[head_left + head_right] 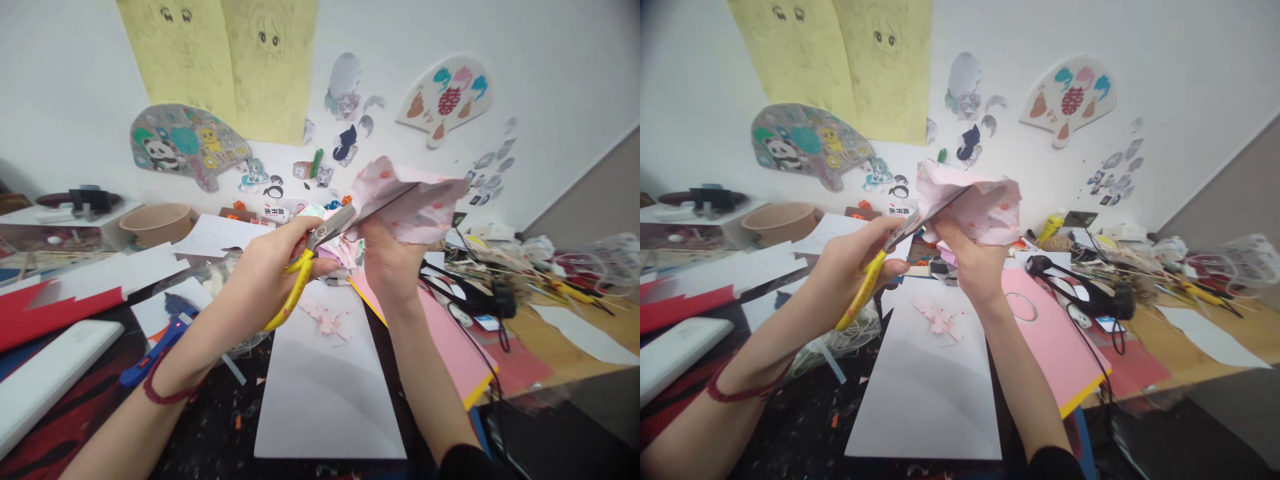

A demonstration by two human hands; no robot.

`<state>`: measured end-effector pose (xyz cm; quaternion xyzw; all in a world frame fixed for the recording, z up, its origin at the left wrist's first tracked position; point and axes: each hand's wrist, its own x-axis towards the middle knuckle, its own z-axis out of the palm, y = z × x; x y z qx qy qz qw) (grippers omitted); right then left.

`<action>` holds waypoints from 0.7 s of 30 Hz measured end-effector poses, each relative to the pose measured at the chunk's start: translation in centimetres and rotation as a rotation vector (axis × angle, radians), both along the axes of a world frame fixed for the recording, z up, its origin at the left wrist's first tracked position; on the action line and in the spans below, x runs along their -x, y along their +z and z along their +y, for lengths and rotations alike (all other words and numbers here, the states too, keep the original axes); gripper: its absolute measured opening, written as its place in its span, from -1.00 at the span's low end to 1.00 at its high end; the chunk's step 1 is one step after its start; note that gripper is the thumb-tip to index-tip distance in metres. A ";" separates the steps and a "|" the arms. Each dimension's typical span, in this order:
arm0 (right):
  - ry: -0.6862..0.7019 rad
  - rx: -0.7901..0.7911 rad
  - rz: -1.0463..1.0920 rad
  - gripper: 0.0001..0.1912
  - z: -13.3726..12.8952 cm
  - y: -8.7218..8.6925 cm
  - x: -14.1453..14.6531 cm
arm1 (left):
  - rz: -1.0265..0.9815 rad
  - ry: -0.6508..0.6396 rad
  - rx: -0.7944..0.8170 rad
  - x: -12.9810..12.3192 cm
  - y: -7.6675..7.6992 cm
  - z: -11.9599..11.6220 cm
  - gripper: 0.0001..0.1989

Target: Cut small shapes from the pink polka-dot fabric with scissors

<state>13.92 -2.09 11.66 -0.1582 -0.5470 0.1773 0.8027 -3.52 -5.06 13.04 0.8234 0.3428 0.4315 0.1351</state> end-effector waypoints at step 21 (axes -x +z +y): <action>0.044 -0.044 -0.028 -0.35 -0.2 0.1 -0.3 | 0.011 0.011 0.003 0.1 -0.7 0.3 -0.48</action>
